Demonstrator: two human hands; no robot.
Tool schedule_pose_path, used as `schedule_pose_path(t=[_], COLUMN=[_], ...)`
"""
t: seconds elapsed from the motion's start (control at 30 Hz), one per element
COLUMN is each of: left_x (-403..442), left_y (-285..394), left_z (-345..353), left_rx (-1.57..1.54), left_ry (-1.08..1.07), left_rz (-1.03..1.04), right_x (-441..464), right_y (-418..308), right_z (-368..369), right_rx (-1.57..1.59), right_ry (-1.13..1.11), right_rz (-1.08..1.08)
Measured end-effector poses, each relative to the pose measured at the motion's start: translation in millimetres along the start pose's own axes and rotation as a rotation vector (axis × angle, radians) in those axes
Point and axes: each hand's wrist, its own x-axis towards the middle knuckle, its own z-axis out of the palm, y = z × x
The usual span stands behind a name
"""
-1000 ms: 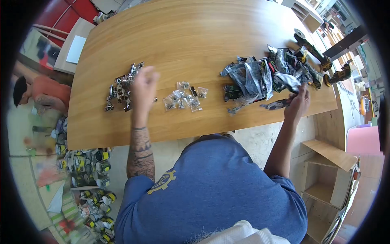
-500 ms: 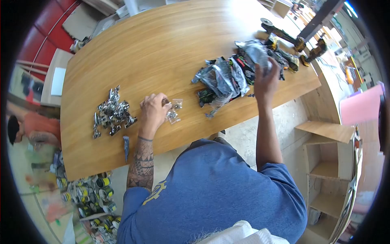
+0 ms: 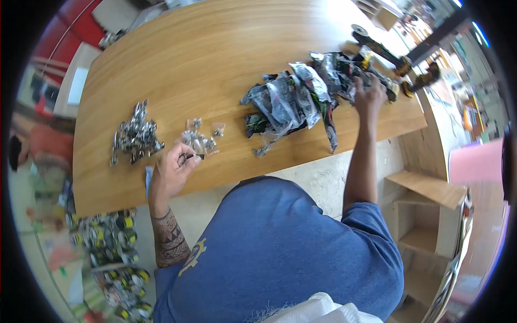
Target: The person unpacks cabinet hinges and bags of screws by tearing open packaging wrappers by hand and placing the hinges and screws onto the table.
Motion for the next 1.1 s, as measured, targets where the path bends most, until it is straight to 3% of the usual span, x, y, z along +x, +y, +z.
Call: schedule_pose_path(t=[0.07,0.1,0.13,0.17,0.23,0.27,0.3,0.43,0.6,0.67,0.73,0.8,0.87,0.97,1.03,1.1], left_x=[-11,-20,-27,-30,-36,-37,-39,-36,-10,5,25,49,72,84,103,119], left_y=[-22,-32,-28,-22,13,14,14,42,58,80,100,117,128,164,167,162], left_z=[18,20,23,28,26,30,34,57,104,126,152,182,216,245,269,277], left_rx=[-0.034,-0.059,-0.053,-0.051,0.133,0.231,0.332,0.312,0.314,0.264,0.205,0.115,0.066,-0.005,-0.373,-0.396], left_ry=[0.01,0.005,-0.022,-0.042,-0.082,-0.032,-0.004,0.113,0.192,0.177,0.142,0.192,0.235,0.094,0.005,0.079], left_rz=[0.007,0.041,0.002,-0.043,-0.136,-0.055,0.032,-0.088,0.104,0.099,0.118,0.252,0.385,0.349,0.344,0.342], right_x=[27,41,41,56,55,56,55,56,50,52,44,38,28,10,-8,-25], right_y=[39,61,63,68,98,114,120,119,109,111,81,62,16,-17,-29,-24], right_z=[25,34,29,26,43,53,63,63,65,61,34,22,-15,-50,-46,-38], right_rx=[-0.35,-0.308,-0.148,-0.163,0.15,0.287,0.314,0.325,0.37,0.52,0.556,0.908,1.099,1.119,1.229,1.625], right_ry=[-0.322,-0.468,-0.46,-0.663,-0.478,-0.408,-0.38,-0.253,-0.153,0.044,0.114,0.191,0.269,0.173,0.15,0.0], right_rz=[0.232,0.27,0.259,0.188,-0.018,-0.137,0.014,-0.049,-0.087,0.049,0.027,0.135,0.092,0.04,0.109,0.293])
